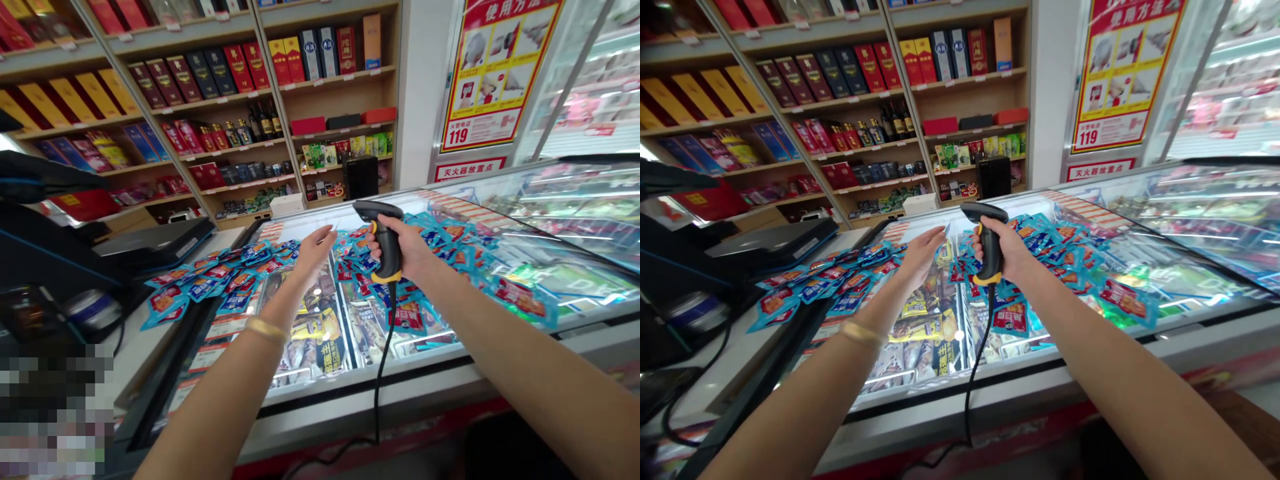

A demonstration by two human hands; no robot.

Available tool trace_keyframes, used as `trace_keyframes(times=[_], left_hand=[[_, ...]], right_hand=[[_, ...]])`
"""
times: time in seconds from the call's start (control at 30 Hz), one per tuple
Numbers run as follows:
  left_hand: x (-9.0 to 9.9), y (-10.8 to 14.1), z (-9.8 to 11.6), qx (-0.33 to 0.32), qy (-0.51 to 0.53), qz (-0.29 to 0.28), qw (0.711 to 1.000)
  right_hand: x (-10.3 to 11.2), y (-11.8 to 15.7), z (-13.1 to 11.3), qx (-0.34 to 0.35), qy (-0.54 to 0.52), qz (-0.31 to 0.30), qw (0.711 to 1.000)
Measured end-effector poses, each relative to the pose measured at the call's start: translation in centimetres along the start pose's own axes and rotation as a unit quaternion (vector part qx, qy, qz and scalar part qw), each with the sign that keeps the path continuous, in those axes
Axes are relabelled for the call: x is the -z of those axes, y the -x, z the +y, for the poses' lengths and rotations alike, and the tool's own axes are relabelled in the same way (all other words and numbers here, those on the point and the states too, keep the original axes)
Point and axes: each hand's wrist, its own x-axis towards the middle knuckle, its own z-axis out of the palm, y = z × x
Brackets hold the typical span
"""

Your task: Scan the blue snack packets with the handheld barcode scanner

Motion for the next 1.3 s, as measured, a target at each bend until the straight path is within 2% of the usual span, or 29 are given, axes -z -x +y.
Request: trace_keyframes(times=[0.07, 0.13, 0.17, 0.23, 0.3, 0.33, 0.37, 0.43, 0.53, 0.63, 0.87, 0.93, 1.0, 1.07, 1.2, 1.3], left_hand=[[-3.1, -0.5, 0.3, -0.046, -0.056, -0.022, 0.997], [-5.9, -0.6, 0.3, -0.107, -0.153, -0.055, 0.981], [-7.1, -0.4, 0.2, -0.136, -0.220, -0.081, 0.962], [-8.8, 0.3, -0.2, -0.184, -0.363, -0.134, 0.904], [-9.7, 1.1, -0.5, -0.204, -0.470, -0.167, 0.842], [-9.8, 1.4, -0.6, -0.207, -0.504, -0.170, 0.821], [-9.8, 1.7, -0.7, -0.209, -0.526, -0.166, 0.808], [-9.4, 1.9, -0.5, -0.208, -0.540, -0.151, 0.801], [-7.8, 1.4, -0.2, -0.204, -0.528, -0.114, 0.816], [-4.8, 0.2, -0.2, -0.200, -0.542, -0.064, 0.814], [6.0, -4.0, -1.1, -0.140, -0.669, 0.033, 0.729], [8.8, -5.2, -1.2, -0.124, -0.691, 0.041, 0.711], [10.9, -6.4, -1.4, -0.087, -0.711, 0.026, 0.698], [12.2, -7.3, -1.6, -0.037, -0.723, 0.001, 0.690], [12.7, -8.6, -2.2, 0.052, -0.723, -0.092, 0.682], [12.6, -8.5, -2.5, 0.060, -0.738, -0.139, 0.658]], right_hand=[[1.9, 0.7, -1.9, 0.032, 0.003, 0.025, 0.999], [3.7, 1.4, -3.2, 0.053, 0.003, 0.048, 0.997], [4.6, 1.7, -3.6, 0.058, 0.000, 0.057, 0.997], [6.0, 2.2, -3.8, 0.060, -0.008, 0.071, 0.996], [6.9, 2.6, -3.7, 0.056, -0.014, 0.073, 0.996], [7.1, 2.6, -3.6, 0.056, -0.015, 0.070, 0.996], [7.2, 2.7, -3.5, 0.057, -0.013, 0.066, 0.996], [7.0, 2.7, -3.5, 0.067, -0.008, 0.058, 0.996], [5.9, 2.6, -3.5, 0.077, -0.003, 0.061, 0.995], [4.1, 2.3, -3.1, 0.073, -0.003, 0.049, 0.996], [-1.5, -1.4, 1.3, -0.012, 0.019, -0.001, 1.000], [-2.8, -2.9, 2.8, -0.040, 0.029, -0.010, 0.999], [-3.8, -4.2, 4.3, -0.066, 0.039, -0.012, 0.997], [-4.3, -5.3, 5.6, -0.085, 0.049, -0.007, 0.995], [-4.4, -6.6, 7.6, -0.099, 0.059, 0.001, 0.993], [-3.9, -6.7, 8.5, -0.100, 0.059, -0.002, 0.993]])
